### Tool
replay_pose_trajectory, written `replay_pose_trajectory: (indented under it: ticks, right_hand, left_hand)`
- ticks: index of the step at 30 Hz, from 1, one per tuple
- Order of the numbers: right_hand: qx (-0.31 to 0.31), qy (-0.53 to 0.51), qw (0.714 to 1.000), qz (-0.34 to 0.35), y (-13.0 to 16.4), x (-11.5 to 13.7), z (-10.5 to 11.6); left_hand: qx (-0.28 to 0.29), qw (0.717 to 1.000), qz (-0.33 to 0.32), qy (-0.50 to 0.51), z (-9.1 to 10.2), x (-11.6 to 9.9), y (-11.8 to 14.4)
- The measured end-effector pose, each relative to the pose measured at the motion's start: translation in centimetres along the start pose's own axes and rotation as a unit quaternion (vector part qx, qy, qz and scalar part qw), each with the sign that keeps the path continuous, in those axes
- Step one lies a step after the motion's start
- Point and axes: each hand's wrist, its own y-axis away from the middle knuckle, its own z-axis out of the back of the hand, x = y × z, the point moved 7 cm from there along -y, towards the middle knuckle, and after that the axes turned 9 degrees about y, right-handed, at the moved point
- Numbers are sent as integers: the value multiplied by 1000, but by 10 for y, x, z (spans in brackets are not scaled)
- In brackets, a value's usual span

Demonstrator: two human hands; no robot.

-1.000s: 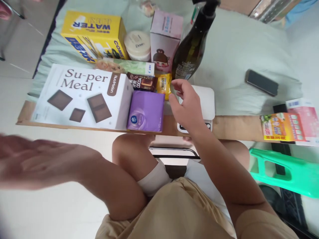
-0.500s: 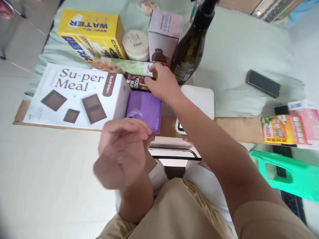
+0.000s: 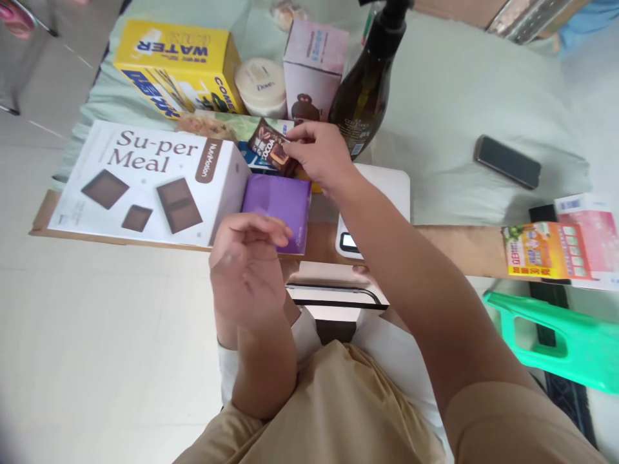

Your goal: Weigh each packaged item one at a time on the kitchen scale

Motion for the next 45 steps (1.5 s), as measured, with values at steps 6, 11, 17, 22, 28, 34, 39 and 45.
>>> replay_pose_trajectory:
  ticks: [6, 11, 17, 22, 28, 34, 39, 45]
  right_hand:
    - [-74, -116, 990, 39, 78, -15, 62]
    - [-207, -91, 974, -29, 157, -61, 116]
    - [-216, -7, 971, -98, 178, -73, 131]
    - [-221, 51, 970, -82, 174, -65, 140]
    - [-302, 115, 943, -77, 197, -86, 177]
    - [-361, 16, 926, -107, 241, -125, 188]
    - [-348, -16, 932, -98, 238, -129, 175]
    - [-326, 14, 942, -80, 236, -121, 169]
  left_hand:
    - [64, 995, 40, -63, -16, 13, 10]
    - [141, 975, 73, -154, -44, 62, 35]
    - [239, 942, 148, -185, -72, 107, 54]
    - [246, 937, 155, -192, -80, 115, 44]
    - [120, 990, -4, -75, -55, 101, 35]
    - [35, 997, -31, -58, -29, 94, 28]
    - [45, 994, -38, -94, -32, 85, 26]
    - [55, 993, 22, -103, -36, 84, 34]
